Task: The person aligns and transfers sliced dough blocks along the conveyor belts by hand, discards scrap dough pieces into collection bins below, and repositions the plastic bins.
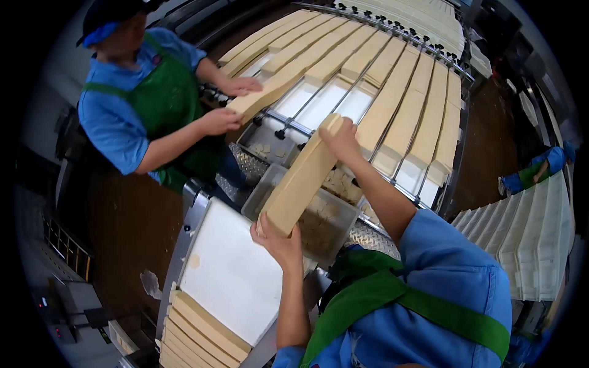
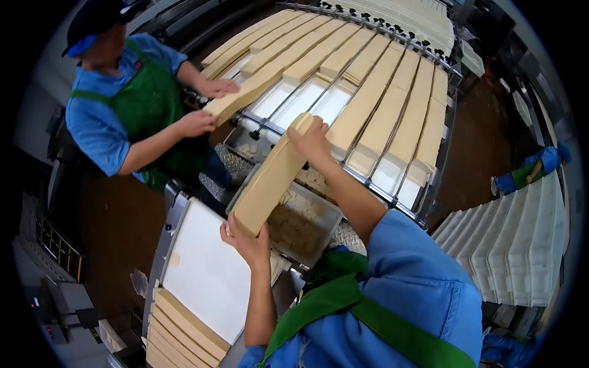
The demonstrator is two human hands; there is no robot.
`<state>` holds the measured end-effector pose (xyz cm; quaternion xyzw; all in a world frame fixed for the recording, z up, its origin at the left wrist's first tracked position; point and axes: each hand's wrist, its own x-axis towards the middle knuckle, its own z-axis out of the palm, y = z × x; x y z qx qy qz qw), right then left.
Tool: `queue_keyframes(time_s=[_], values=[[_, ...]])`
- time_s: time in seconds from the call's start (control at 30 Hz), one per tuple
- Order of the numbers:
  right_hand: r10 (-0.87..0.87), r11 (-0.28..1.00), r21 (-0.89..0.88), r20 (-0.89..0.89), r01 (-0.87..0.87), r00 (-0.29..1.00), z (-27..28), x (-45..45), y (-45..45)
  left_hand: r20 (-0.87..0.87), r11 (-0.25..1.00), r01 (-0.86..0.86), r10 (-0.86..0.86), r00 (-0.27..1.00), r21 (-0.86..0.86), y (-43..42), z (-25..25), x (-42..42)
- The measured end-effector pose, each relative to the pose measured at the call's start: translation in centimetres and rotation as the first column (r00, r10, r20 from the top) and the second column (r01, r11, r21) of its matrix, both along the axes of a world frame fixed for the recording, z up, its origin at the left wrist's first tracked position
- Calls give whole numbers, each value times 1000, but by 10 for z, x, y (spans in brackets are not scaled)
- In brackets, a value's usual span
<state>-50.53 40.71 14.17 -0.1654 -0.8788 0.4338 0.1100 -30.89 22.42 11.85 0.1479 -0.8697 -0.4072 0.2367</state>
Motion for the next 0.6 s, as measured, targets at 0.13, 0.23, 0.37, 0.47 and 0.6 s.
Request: queue_keyframes(time_s=[0.13, 0.23, 0.37, 0.47, 0.6], values=[[-18, 995, 96, 211, -3, 977, 7, -71, 78, -119, 961, 248, -262, 958, -122, 28, 20, -70], [97, 843, 448, 416, -297, 904, -19, -123, 121, -66, 911, 411, -408, 910, 39, 39, 20, -106], [99, 821, 494, 369, -285, 924, -32, -167, 152, 41, 865, 447, -467, 883, 229, 60, 20, -132], [131, 798, 493, 420, -347, 898, -30, -183, 160, 65, 863, 430, -461, 885, 267, 67, 3, -143], [91, 866, 418, 407, -274, 909, -49, -198, 165, 108, 889, 452, -457, 883, 70, 81, -6, -156]])
